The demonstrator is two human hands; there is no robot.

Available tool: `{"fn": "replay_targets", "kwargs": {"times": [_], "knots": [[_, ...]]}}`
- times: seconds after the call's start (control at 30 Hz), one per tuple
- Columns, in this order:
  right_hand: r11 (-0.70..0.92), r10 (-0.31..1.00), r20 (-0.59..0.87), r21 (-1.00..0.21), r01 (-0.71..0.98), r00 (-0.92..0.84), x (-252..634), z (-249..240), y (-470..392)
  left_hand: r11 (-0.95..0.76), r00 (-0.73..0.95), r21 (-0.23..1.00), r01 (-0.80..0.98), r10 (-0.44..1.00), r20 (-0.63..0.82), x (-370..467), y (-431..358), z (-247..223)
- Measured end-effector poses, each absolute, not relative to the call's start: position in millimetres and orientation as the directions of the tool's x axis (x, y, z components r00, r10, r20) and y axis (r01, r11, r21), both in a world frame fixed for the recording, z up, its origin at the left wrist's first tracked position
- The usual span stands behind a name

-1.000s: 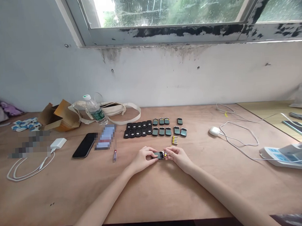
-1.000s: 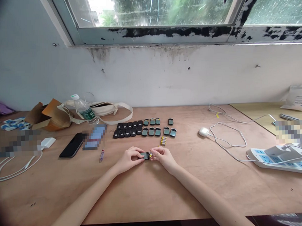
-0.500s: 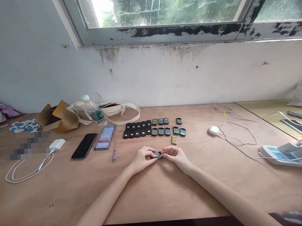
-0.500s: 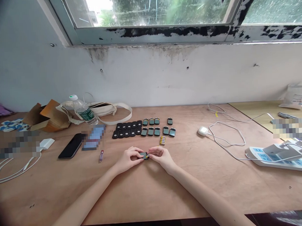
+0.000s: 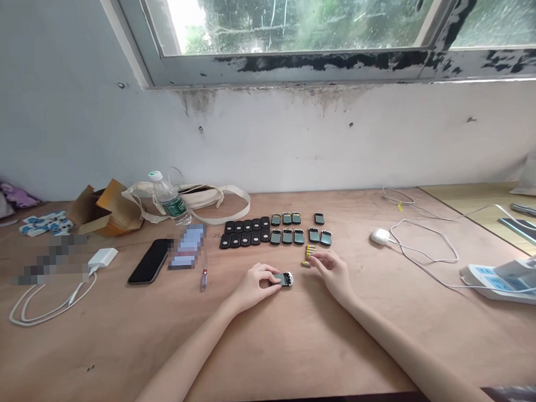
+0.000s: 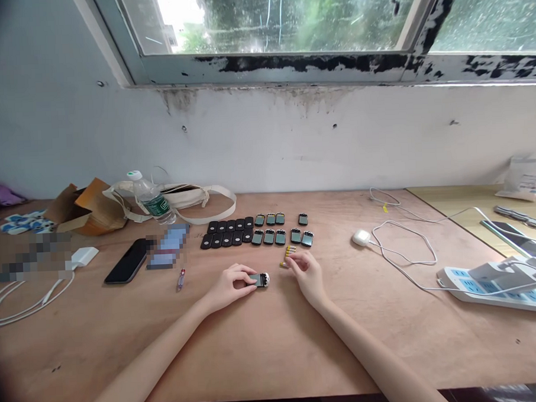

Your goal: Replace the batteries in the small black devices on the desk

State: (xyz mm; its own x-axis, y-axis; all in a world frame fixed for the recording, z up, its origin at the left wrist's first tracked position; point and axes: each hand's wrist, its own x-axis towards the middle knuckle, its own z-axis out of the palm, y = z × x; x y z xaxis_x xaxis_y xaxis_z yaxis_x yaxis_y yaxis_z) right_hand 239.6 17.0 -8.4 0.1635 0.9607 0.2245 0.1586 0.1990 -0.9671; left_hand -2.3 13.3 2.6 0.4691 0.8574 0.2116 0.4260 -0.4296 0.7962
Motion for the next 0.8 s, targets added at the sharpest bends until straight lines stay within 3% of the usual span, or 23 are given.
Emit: {"fn": "replay_targets", "kwargs": {"times": [0.13,0.27,0.4,0.6,0.7,0.8], "knots": [[0.287,0.916,0.320,-0.944,0.165,0.240,257,-14,25,-0.428,0.465,0.798,0.423,0.859,0.214,-2,13,3],[0.193,0.942,0.236,-0.963,0.190,0.239,267,-20,24,-0.441,0.462,0.792,0.423,0.857,0.230,-2,13,3],[0.166,0.967,0.217,-0.934,0.315,0.133,269,-23,17,-0.447,0.463,0.788,0.423,0.854,0.235,-2,13,2],[0.400,0.910,0.380,-0.707,0.583,-0.164,262,-21,11,-0.438,0.465,0.790,0.428,0.857,0.223,-2,13,2],[0.524,0.849,0.423,-0.586,0.618,-0.317,258,-18,10,-0.436,0.462,0.788,0.435,0.859,0.220,-2,13,2],[0.569,0.815,0.458,-0.510,0.645,-0.356,254,-16,10,-0.436,0.461,0.782,0.445,0.861,0.217,-2,12,3]]}}
